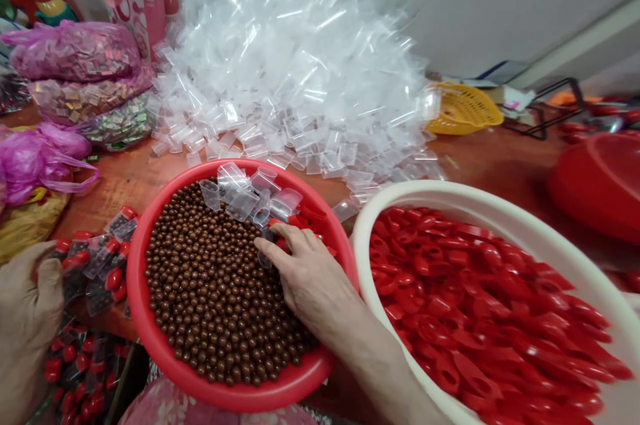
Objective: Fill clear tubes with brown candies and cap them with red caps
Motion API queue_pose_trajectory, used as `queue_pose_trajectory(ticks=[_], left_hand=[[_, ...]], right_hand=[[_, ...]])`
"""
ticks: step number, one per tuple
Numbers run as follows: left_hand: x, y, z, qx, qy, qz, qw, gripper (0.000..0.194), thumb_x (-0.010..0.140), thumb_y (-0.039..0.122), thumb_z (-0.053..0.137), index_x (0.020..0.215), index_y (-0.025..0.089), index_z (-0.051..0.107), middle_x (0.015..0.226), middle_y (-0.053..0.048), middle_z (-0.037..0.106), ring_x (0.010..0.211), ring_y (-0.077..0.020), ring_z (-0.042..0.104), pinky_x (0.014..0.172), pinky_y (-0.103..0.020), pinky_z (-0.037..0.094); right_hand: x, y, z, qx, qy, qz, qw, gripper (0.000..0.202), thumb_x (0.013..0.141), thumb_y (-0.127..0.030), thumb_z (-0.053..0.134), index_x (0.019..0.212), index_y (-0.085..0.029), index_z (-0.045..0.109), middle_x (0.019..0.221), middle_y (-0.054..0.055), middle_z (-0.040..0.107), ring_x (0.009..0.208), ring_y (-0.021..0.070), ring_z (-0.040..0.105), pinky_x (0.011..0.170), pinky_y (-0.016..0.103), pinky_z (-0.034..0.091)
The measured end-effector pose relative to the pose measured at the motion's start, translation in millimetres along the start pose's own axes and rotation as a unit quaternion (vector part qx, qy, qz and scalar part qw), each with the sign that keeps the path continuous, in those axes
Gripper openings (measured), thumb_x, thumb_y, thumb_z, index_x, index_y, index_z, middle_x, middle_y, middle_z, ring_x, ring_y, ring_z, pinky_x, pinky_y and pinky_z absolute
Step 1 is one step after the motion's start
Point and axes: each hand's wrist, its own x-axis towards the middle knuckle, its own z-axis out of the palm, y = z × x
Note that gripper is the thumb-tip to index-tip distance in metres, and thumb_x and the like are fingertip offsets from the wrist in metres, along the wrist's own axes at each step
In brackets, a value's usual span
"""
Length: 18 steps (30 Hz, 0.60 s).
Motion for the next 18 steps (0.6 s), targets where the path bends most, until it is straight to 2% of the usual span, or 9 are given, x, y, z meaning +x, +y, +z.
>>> queue_pose_trajectory(ticks=[2, 3, 5, 8, 11, 14, 18], left_hand=[[-0.7, 20.0, 12.5, 0.085, 0.072, 0.004, 0.994, 0.037, 0.095, 0.028, 0.051, 0.132, 0.028, 0.056, 0.135, 0.005, 0.059, 0.137, -0.0284, 0.045, 0.116, -0.041, 0.033], [-2.6, 32.3, 20.3, 0.075, 0.074, 0.014, 0.994, 0.035, 0.097, 0.029, 0.049, 0.131, 0.026, 0.058, 0.135, 0.001, 0.060, 0.133, -0.0278, 0.049, 0.117, -0.043, 0.033], [-8.1, 56.7, 37.4, 0.018, 0.062, 0.067, 0.996, 0.032, 0.098, 0.028, 0.045, 0.124, 0.021, 0.061, 0.128, -0.004, 0.065, 0.124, -0.0253, 0.058, 0.112, -0.042, 0.042], [-16.5, 85.6, 62.8, -0.033, -0.007, 0.142, 0.989, 0.028, 0.096, 0.021, 0.047, 0.121, 0.017, 0.061, 0.124, -0.008, 0.067, 0.119, -0.0218, 0.061, 0.108, -0.039, 0.048], [-20.7, 103.0, 83.1, -0.006, -0.078, 0.190, 0.979, 0.029, 0.095, 0.016, 0.049, 0.121, 0.010, 0.058, 0.125, -0.014, 0.067, 0.123, -0.0217, 0.060, 0.109, -0.037, 0.049], [-20.4, 110.8, 94.8, 0.092, -0.105, 0.198, 0.970, 0.034, 0.096, 0.014, 0.045, 0.127, 0.002, 0.053, 0.130, -0.022, 0.064, 0.130, -0.0284, 0.057, 0.110, -0.043, 0.050], [-19.5, 111.0, 99.8, 0.175, -0.169, 0.187, 0.952, 0.044, 0.098, 0.015, 0.040, 0.138, -0.003, 0.044, 0.142, -0.027, 0.054, 0.139, -0.0352, 0.047, 0.111, -0.050, 0.048]], right_hand=[[6.1, 4.7, 4.5, -0.018, -0.024, -0.031, 0.999, 0.041, 0.090, -0.004, 0.044, 0.122, -0.021, 0.064, 0.124, 0.014, 0.062, 0.102, 0.0246, 0.062, 0.084, 0.041, 0.057], [9.1, 6.3, 5.9, -0.021, -0.032, -0.049, 0.998, 0.040, 0.091, -0.005, 0.044, 0.123, -0.020, 0.063, 0.123, 0.013, 0.064, 0.100, 0.0237, 0.061, 0.084, 0.039, 0.057], [15.2, 8.1, 7.5, -0.034, -0.039, -0.089, 0.995, 0.038, 0.092, -0.006, 0.044, 0.126, -0.016, 0.061, 0.120, 0.013, 0.067, 0.099, 0.0234, 0.061, 0.085, 0.038, 0.056], [24.0, 7.3, 7.6, -0.087, -0.055, -0.142, 0.984, 0.036, 0.092, -0.008, 0.048, 0.126, -0.008, 0.060, 0.115, 0.015, 0.070, 0.093, 0.0258, 0.060, 0.081, 0.040, 0.054], [30.5, 3.1, 3.9, -0.145, -0.079, -0.171, 0.971, 0.041, 0.088, -0.008, 0.053, 0.129, -0.002, 0.057, 0.104, 0.016, 0.071, 0.083, 0.0264, 0.058, 0.075, 0.041, 0.051], [33.8, -3.9, -2.5, -0.181, -0.100, -0.204, 0.957, 0.045, 0.084, -0.006, 0.053, 0.129, 0.002, 0.056, 0.100, 0.016, 0.070, 0.084, 0.0279, 0.056, 0.076, 0.041, 0.049], [35.9, -13.9, -3.1, -0.229, -0.119, -0.238, 0.936, 0.033, 0.081, -0.001, 0.049, 0.110, -0.001, 0.067, 0.096, 0.019, 0.067, 0.083, 0.0302, 0.055, 0.071, 0.042, 0.048]])
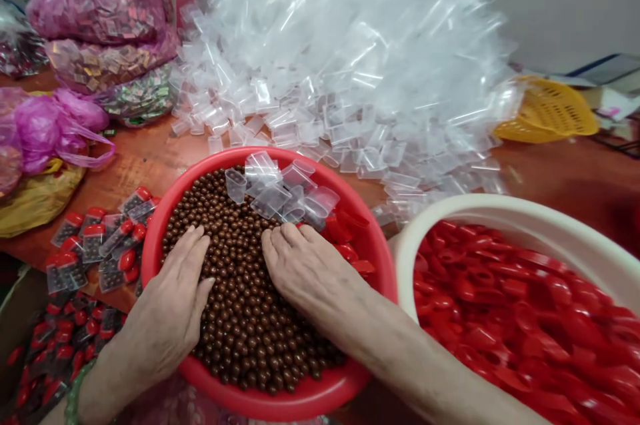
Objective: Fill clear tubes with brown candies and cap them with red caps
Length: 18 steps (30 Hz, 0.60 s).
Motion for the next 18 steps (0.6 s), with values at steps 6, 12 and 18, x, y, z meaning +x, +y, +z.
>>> queue_pose_trajectory(ticks=[6, 12, 18], left_hand=[[1.6, -0.6, 9.1, 0.015, -0.072, 0.022, 0.997, 0.052, 0.099, 0.015, 0.039, 0.146, -0.005, 0.035, 0.155, -0.030, 0.036, 0.149, -0.0348, 0.028, 0.119, -0.047, 0.039], [16.1, 1.9, 6.0, -0.061, -0.128, 0.036, 0.989, 0.053, 0.100, 0.015, 0.033, 0.147, -0.008, 0.030, 0.156, -0.030, 0.033, 0.149, -0.0332, 0.025, 0.121, -0.046, 0.034], [20.7, 0.8, -0.8, -0.170, -0.122, 0.018, 0.978, 0.056, 0.101, 0.020, 0.032, 0.149, -0.008, 0.025, 0.157, -0.032, 0.031, 0.150, -0.0309, 0.025, 0.121, -0.048, 0.032]], right_hand=[[13.3, -2.6, 8.5, 0.057, -0.016, -0.076, 0.995, 0.026, 0.079, 0.001, 0.048, 0.084, -0.010, 0.070, 0.078, 0.015, 0.066, 0.074, 0.0279, 0.055, 0.068, 0.040, 0.047], [28.3, 5.6, 2.3, 0.220, -0.014, -0.096, 0.971, 0.024, 0.072, 0.001, 0.054, 0.084, -0.016, 0.064, 0.084, 0.008, 0.067, 0.082, 0.0209, 0.059, 0.082, 0.033, 0.051], [30.6, 4.2, 8.5, 0.510, 0.027, -0.019, 0.860, 0.037, 0.078, -0.001, 0.056, 0.110, -0.017, 0.065, 0.107, 0.010, 0.069, 0.103, 0.0227, 0.061, 0.092, 0.040, 0.052]])
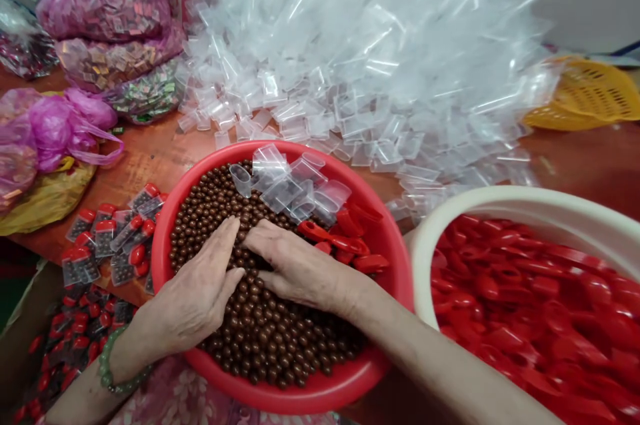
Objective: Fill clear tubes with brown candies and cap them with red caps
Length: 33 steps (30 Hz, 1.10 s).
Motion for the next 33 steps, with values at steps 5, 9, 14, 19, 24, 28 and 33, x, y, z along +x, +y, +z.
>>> queue_pose_trajectory(ticks=[5, 9, 14, 19, 24, 28, 33], left_hand=[[-4.4, -2.2, -7.1, -0.117, 0.039, -0.040, 0.992, 0.069, 0.098, 0.037, 0.047, 0.151, -0.002, 0.025, 0.158, -0.028, 0.031, 0.150, -0.0315, 0.029, 0.121, -0.053, 0.031], [-6.0, -3.8, -12.3, -0.230, 0.060, -0.077, 0.968, 0.077, 0.091, 0.046, 0.060, 0.150, 0.005, 0.033, 0.153, -0.024, 0.043, 0.144, -0.0320, 0.042, 0.120, -0.053, 0.034], [-2.2, -0.6, -16.8, -0.351, 0.012, -0.062, 0.934, 0.050, 0.099, 0.032, 0.047, 0.146, 0.015, 0.045, 0.145, -0.014, 0.056, 0.133, -0.0243, 0.054, 0.116, -0.042, 0.040], [3.1, 4.3, -17.8, -0.364, -0.010, -0.055, 0.930, 0.045, 0.094, 0.019, 0.054, 0.139, 0.018, 0.055, 0.119, -0.008, 0.071, 0.107, -0.0219, 0.067, 0.100, -0.036, 0.051], [4.4, 5.2, -16.1, -0.420, 0.025, -0.043, 0.906, 0.053, 0.091, 0.018, 0.056, 0.143, 0.016, 0.051, 0.134, -0.010, 0.065, 0.125, -0.0222, 0.060, 0.111, -0.035, 0.042], [5.2, 5.6, -16.3, -0.398, 0.055, -0.059, 0.914, 0.040, 0.090, 0.021, 0.057, 0.129, 0.017, 0.063, 0.122, -0.008, 0.071, 0.116, -0.0223, 0.065, 0.103, -0.032, 0.048], [3.9, 4.4, -17.7, -0.359, 0.048, -0.079, 0.929, 0.020, 0.090, 0.027, 0.058, 0.101, 0.015, 0.070, 0.089, -0.005, 0.071, 0.080, -0.0167, 0.064, 0.073, -0.025, 0.050]], right_hand=[[-4.2, -5.7, -3.3, 0.162, 0.067, 0.061, 0.983, 0.033, 0.085, -0.027, 0.072, 0.116, -0.019, 0.066, 0.110, 0.008, 0.072, 0.102, 0.0203, 0.066, 0.092, 0.036, 0.053], [-3.7, -16.8, -9.2, 0.252, 0.118, 0.083, 0.957, 0.039, 0.080, -0.040, 0.077, 0.113, -0.019, 0.070, 0.108, 0.007, 0.075, 0.100, 0.0199, 0.070, 0.091, 0.033, 0.054], [-6.5, -26.4, -14.6, 0.257, 0.142, 0.057, 0.954, 0.042, 0.078, -0.044, 0.079, 0.113, -0.022, 0.073, 0.102, 0.005, 0.077, 0.093, 0.0189, 0.073, 0.086, 0.031, 0.057], [-13.0, -34.4, -16.7, 0.156, 0.152, 0.041, 0.975, 0.042, 0.087, -0.038, 0.071, 0.126, -0.021, 0.067, 0.108, 0.007, 0.077, 0.091, 0.0178, 0.073, 0.083, 0.027, 0.058], [-11.2, -40.0, -17.8, 0.117, 0.220, -0.034, 0.968, 0.024, 0.089, -0.035, 0.069, 0.110, -0.022, 0.070, 0.098, 0.006, 0.076, 0.089, 0.0166, 0.072, 0.080, 0.026, 0.058], [-9.8, -40.0, -13.5, 0.138, 0.260, -0.029, 0.955, 0.015, 0.088, -0.033, 0.071, 0.099, -0.023, 0.068, 0.092, 0.005, 0.072, 0.083, 0.0168, 0.070, 0.073, 0.027, 0.057], [-13.0, -38.8, -5.1, 0.157, 0.286, 0.011, 0.945, 0.013, 0.085, -0.024, 0.073, 0.082, -0.023, 0.060, 0.076, 0.000, 0.063, 0.069, 0.0136, 0.060, 0.063, 0.024, 0.051]])
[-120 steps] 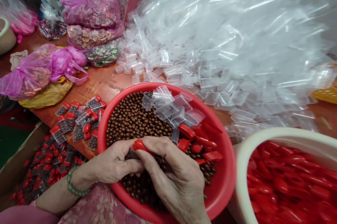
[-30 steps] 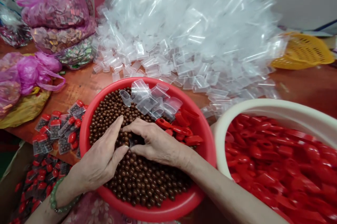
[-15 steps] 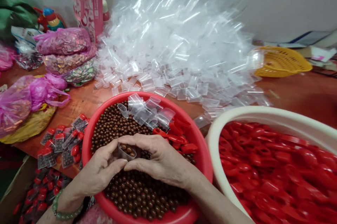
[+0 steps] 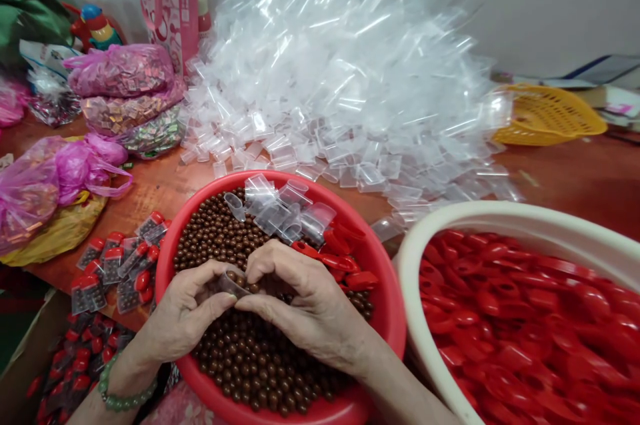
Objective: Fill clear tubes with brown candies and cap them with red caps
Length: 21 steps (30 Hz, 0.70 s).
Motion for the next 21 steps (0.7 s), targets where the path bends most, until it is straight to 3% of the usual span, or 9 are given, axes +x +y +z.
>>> queue_pose_trajectory(ticks=[2, 5, 7, 9, 11, 13, 17, 21], left_hand=[[-0.8, -1.8, -1.3, 0.019, -0.007, -0.006, 1.000, 0.017, 0.090, 0.027, 0.058, 0.097, 0.014, 0.067, 0.084, -0.004, 0.068, 0.075, -0.0153, 0.061, 0.069, -0.024, 0.048], [-2.6, -6.0, -3.2, 0.010, 0.011, -0.027, 1.000, 0.013, 0.092, 0.024, 0.055, 0.100, 0.016, 0.062, 0.092, -0.004, 0.070, 0.084, -0.0158, 0.065, 0.078, -0.026, 0.050], [-4.7, -8.2, -4.2, -0.039, 0.031, -0.040, 0.998, 0.012, 0.094, 0.023, 0.055, 0.104, 0.018, 0.059, 0.097, -0.005, 0.071, 0.091, -0.0159, 0.068, 0.085, -0.027, 0.052], [-7.7, -8.4, -5.1, -0.096, 0.043, -0.037, 0.994, 0.011, 0.094, 0.024, 0.056, 0.104, 0.019, 0.056, 0.099, -0.005, 0.073, 0.093, -0.0162, 0.070, 0.088, -0.029, 0.055], [-11.1, -6.6, -6.1, -0.123, 0.057, -0.011, 0.991, 0.013, 0.094, 0.025, 0.060, 0.105, 0.020, 0.057, 0.099, -0.005, 0.074, 0.093, -0.0177, 0.071, 0.089, -0.031, 0.057], [-13.7, -3.9, -7.2, -0.109, 0.065, 0.025, 0.992, 0.015, 0.092, 0.025, 0.063, 0.106, 0.021, 0.061, 0.096, -0.005, 0.075, 0.092, -0.0197, 0.072, 0.087, -0.033, 0.059], [-13.5, -1.2, -9.1, -0.013, 0.039, 0.070, 0.997, 0.012, 0.090, 0.019, 0.064, 0.100, 0.023, 0.070, 0.094, -0.004, 0.076, 0.089, -0.0188, 0.072, 0.079, -0.028, 0.060], [-9.6, -1.2, -9.2, 0.008, 0.020, 0.084, 0.996, 0.017, 0.090, 0.014, 0.063, 0.101, 0.024, 0.071, 0.098, -0.003, 0.075, 0.094, -0.0170, 0.071, 0.081, -0.025, 0.058]], right_hand=[[-2.8, -0.2, 1.4, 0.003, 0.008, 0.006, 1.000, 0.015, 0.086, -0.023, 0.071, 0.079, -0.022, 0.058, 0.075, -0.001, 0.061, 0.068, 0.0133, 0.059, 0.062, 0.024, 0.050], [-9.6, -5.0, 4.8, -0.005, 0.024, 0.019, 1.000, 0.021, 0.089, -0.021, 0.067, 0.074, -0.022, 0.052, 0.071, -0.001, 0.059, 0.066, 0.0130, 0.058, 0.060, 0.024, 0.051], [-17.2, -11.2, 8.6, -0.052, 0.005, 0.034, 0.998, 0.016, 0.091, -0.019, 0.062, 0.077, -0.022, 0.054, 0.075, 0.001, 0.062, 0.068, 0.0137, 0.061, 0.062, 0.024, 0.053], [-27.4, -17.6, 12.0, -0.143, -0.030, 0.037, 0.989, 0.007, 0.093, -0.015, 0.057, 0.089, -0.021, 0.060, 0.089, 0.006, 0.069, 0.082, 0.0168, 0.066, 0.074, 0.029, 0.057], [-39.5, -21.7, 11.4, -0.243, -0.041, 0.025, 0.969, 0.015, 0.094, -0.012, 0.053, 0.103, -0.020, 0.062, 0.107, 0.010, 0.071, 0.101, 0.0219, 0.067, 0.090, 0.040, 0.056], [-53.0, -22.1, 3.8, -0.322, -0.018, 0.022, 0.946, 0.019, 0.094, -0.011, 0.051, 0.109, -0.019, 0.061, 0.113, 0.012, 0.071, 0.108, 0.0247, 0.064, 0.095, 0.046, 0.054], [-75.8, -10.5, -24.7, -0.422, 0.023, 0.072, 0.904, 0.015, 0.097, -0.016, 0.050, 0.107, -0.018, 0.061, 0.103, 0.009, 0.071, 0.098, 0.0231, 0.063, 0.087, 0.041, 0.052], [-80.9, 9.8, -40.2, -0.515, -0.020, 0.094, 0.851, 0.023, 0.096, -0.012, 0.048, 0.113, -0.016, 0.063, 0.110, 0.011, 0.070, 0.097, 0.0268, 0.058, 0.082, 0.043, 0.049]])
